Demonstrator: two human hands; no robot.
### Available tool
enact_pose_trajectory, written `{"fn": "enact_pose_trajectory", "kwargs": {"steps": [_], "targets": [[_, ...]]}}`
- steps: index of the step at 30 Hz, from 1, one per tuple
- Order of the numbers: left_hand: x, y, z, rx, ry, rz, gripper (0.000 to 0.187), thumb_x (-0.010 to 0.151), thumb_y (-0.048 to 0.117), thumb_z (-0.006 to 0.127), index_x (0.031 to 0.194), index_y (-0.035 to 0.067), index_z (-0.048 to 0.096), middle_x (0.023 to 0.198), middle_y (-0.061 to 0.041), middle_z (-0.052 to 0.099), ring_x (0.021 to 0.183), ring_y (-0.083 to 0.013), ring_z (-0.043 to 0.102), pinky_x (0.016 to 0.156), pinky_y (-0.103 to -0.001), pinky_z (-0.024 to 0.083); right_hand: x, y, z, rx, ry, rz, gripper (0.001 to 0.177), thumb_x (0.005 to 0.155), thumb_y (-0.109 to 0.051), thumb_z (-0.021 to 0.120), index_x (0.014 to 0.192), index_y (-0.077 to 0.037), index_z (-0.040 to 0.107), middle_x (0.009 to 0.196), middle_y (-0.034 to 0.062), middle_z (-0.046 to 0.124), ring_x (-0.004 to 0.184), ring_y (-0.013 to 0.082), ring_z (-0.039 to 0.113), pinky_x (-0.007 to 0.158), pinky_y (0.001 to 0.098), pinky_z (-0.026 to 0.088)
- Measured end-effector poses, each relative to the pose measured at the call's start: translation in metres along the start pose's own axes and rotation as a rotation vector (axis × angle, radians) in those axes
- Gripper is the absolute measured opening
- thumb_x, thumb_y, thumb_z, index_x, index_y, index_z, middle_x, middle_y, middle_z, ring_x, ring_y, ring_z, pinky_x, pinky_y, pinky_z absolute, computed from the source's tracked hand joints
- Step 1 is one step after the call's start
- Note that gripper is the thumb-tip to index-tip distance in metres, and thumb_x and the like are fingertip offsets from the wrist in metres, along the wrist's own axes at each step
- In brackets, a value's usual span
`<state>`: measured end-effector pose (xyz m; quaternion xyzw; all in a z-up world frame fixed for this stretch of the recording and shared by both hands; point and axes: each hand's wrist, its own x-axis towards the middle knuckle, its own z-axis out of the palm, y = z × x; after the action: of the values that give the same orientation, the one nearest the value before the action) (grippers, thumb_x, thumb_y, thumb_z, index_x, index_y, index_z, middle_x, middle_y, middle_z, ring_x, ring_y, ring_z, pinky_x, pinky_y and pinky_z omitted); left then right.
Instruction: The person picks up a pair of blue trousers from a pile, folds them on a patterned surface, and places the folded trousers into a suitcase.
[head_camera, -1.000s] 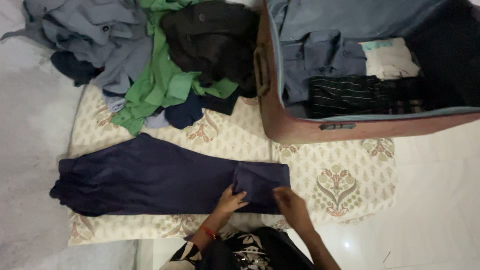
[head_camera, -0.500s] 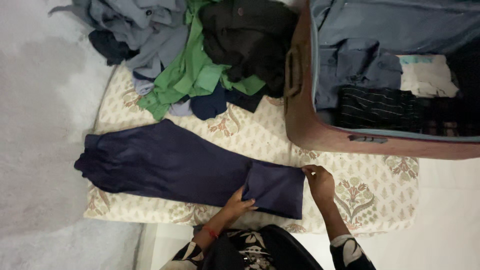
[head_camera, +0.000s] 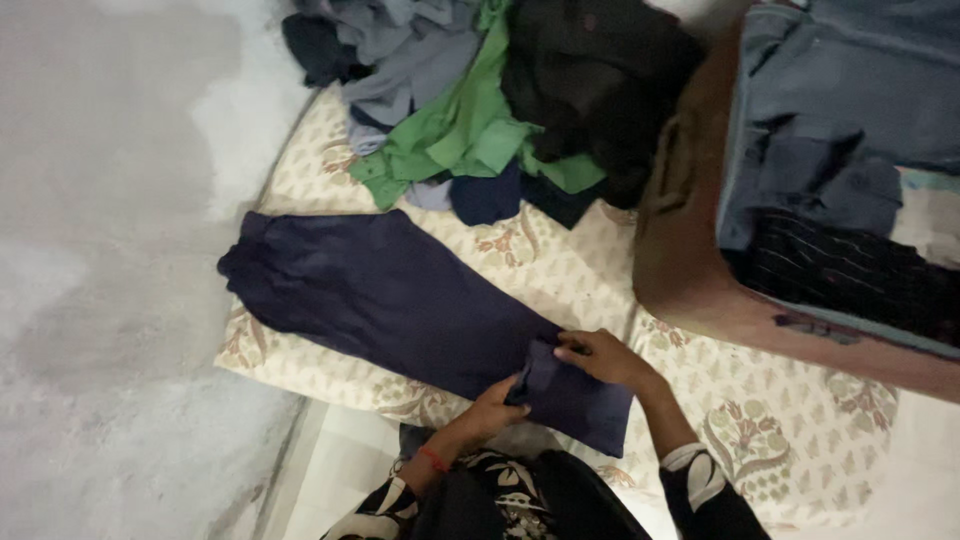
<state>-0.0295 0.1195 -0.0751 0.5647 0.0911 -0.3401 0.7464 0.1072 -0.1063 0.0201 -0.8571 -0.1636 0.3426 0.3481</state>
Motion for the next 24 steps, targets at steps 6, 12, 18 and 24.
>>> {"fn": "enact_pose_trajectory", "kwargs": {"steps": [6, 12, 18, 24], "targets": [[-0.015, 0.012, -0.012, 0.17, -0.019, 0.22, 0.056, 0.098, 0.002, 0.062, 0.153, 0.002, 0.052, 0.135, -0.015, 0.062, 0.117, -0.0203, 0.059, 0.098, -0.035, 0.052, 0.012, -0.039, -0.026, -0.053, -0.231, 0.077, 0.052, 0.086, -0.05, 0.074, 0.12, -0.01, 0.077, 0.105, 0.0077, 0.079, 0.096, 0.0207, 0.072, 0.085, 0.0344, 0.056], [-0.033, 0.028, -0.033, 0.145, -0.049, 0.183, 0.058, 0.096, 0.001, 0.06, 0.152, 0.003, 0.046, 0.139, -0.012, 0.059, 0.113, -0.0192, 0.062, 0.097, -0.035, 0.055, 0.036, -0.05, -0.031, 0.285, -0.495, 0.37, 0.045, 0.092, -0.048, 0.075, 0.096, -0.004, 0.07, 0.066, -0.0044, 0.045, 0.052, 0.0065, 0.036, 0.043, 0.0252, 0.028], [-0.042, 0.033, -0.056, 0.09, -0.018, 0.103, 0.064, 0.098, 0.0, 0.061, 0.157, 0.003, 0.039, 0.151, -0.013, 0.053, 0.123, -0.0231, 0.062, 0.1, -0.033, 0.056, 0.05, -0.087, -0.024, 0.413, -0.465, 0.383, 0.039, 0.098, -0.041, 0.074, 0.092, -0.006, 0.057, 0.069, 0.0009, 0.056, 0.046, 0.0064, 0.034, 0.039, 0.0244, 0.028], [-0.054, 0.056, -0.071, -0.312, 0.001, 0.081, 0.067, 0.099, 0.004, 0.057, 0.16, 0.006, 0.029, 0.152, -0.019, 0.046, 0.12, -0.0304, 0.064, 0.091, -0.043, 0.06, 0.057, -0.148, -0.02, 0.37, -0.155, 0.383, 0.037, 0.093, -0.035, 0.068, 0.116, -0.007, 0.069, 0.082, 0.0115, 0.078, 0.052, 0.0167, 0.069, 0.048, 0.03, 0.057]]}}
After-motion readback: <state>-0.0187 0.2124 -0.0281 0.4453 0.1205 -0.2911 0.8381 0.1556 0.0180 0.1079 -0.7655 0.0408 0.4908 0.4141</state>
